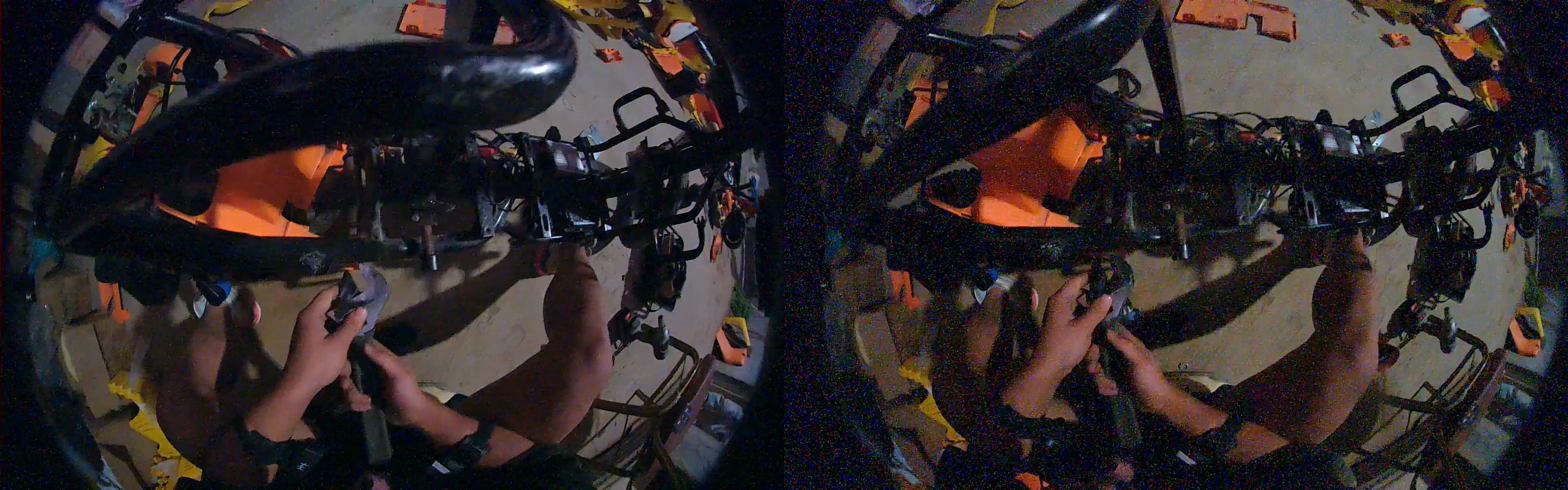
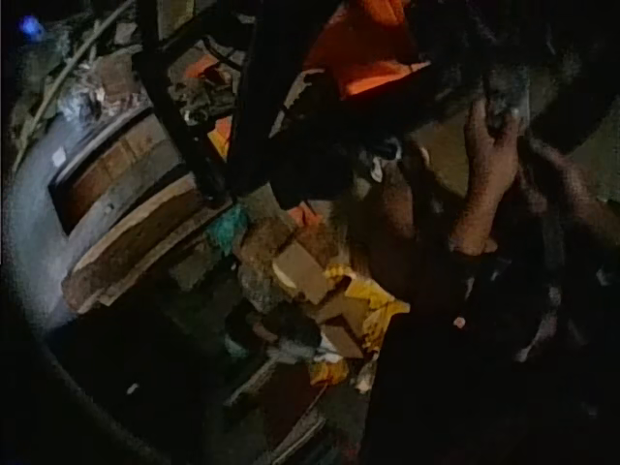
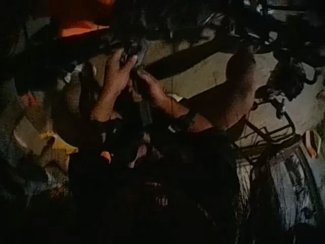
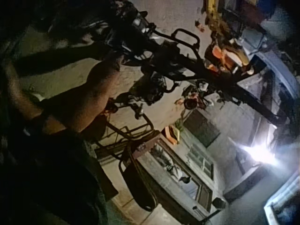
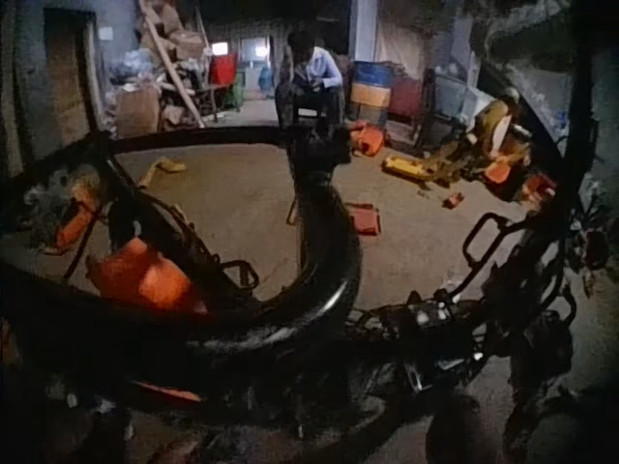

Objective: Tightening bolts and adjusting components on a motorcycle frame using a wrench and drill.

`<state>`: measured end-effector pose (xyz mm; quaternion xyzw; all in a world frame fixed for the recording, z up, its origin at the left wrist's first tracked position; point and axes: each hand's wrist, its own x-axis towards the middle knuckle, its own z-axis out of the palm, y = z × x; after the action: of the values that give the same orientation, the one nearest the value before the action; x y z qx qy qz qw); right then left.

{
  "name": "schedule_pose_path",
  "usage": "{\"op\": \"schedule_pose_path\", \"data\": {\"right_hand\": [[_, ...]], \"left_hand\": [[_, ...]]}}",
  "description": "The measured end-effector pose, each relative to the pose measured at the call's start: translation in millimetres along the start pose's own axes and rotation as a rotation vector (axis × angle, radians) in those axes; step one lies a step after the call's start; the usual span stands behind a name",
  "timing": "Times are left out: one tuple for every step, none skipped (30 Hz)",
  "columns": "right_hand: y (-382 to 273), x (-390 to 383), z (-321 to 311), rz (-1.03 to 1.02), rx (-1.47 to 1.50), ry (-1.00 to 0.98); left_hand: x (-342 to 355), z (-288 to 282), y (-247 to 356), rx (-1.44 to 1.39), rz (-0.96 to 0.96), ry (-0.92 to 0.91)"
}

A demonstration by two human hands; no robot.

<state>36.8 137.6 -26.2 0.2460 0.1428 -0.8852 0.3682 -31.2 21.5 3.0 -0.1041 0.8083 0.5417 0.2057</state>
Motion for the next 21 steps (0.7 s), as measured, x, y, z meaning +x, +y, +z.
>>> {"op": "schedule_pose_path", "data": {"right_hand": [[-1, -1, 1, 0.006, 0.011, 0.005], [-1, -2, 3, -0.003, 0.004, 0.002], [2, -2, 3, -0.006, 0.006, 0.004], [3, -2, 4, -0.01, 0.009, 0.007], [2, -1, 3, -0.01, 0.011, -0.015], [1, 0, 1, -0.012, 0.014, -0.036], [0, 1, 1, -0.015, 0.017, -0.057], [2, 1, 1, -0.008, 0.016, -0.042], [1, 1, 2, -0.008, 0.014, -0.017], [2, 1, 2, -0.012, 0.018, 0.006], [5, 3, -3, -0.023, 0.021, -0.019], [12, 4, -7, -0.003, 0.044, -0.005], [11, 5, -3, 0.003, 0.047, -0.007], [11, 6, -1, 0.008, 0.052, -0.008], [8, 3, 1, -0.034, 0.066, -0.068], [6, 4, 0, -0.018, 0.054, -0.041], [6, 3, -2, -0.001, 0.043, -0.013], [5, 2, -2, 0.011, 0.028, 0.009], [4, -2, 3, -0.041, 0.006, 0.055], [0, -4, 9, -0.064, -0.005, 0.08], [-2, -7, 16, -0.085, -0.019, 0.106]], "left_hand": [[0, 0, 1, 0.008, 0.023, 0.007], [0, 1, 2, 0.017, 0.047, 0.012], [-2, 2, 0, 0.009, 0.061, 0.02], [-3, 2, 0, 0.001, 0.076, 0.025], [-3, 3, 1, -0.007, 0.091, 0.029], [-1, 2, 2, 0.003, 0.056, 0.022], [-1, 0, 6, 0.014, 0.021, 0.013], [-2, -2, 11, 0.026, -0.03, 0.001], [-2, -1, 13, 0.05, -0.093, -0.016], [-2, 0, 13, 0.024, -0.108, -0.001], [-1, 1, 11, 0.0, -0.125, 0.012], [1, 3, 5, -0.025, -0.149, 0.025], [5, 0, -4, 0.008, -0.097, 0.067], [4, -4, -19, 0.039, -0.045, 0.11], [3, -2, -25, 0.063, 0.015, 0.15], [2, 0, -22, 0.06, -0.028, 0.146], [2, 2, -16, 0.059, -0.073, 0.143], [2, 3, -12, 0.058, -0.108, 0.142], [8, -4, -12, -0.033, -0.032, -0.05], [8, -3, -11, -0.055, -0.029, -0.049], [6, -4, -11, -0.081, -0.027, -0.047]]}}
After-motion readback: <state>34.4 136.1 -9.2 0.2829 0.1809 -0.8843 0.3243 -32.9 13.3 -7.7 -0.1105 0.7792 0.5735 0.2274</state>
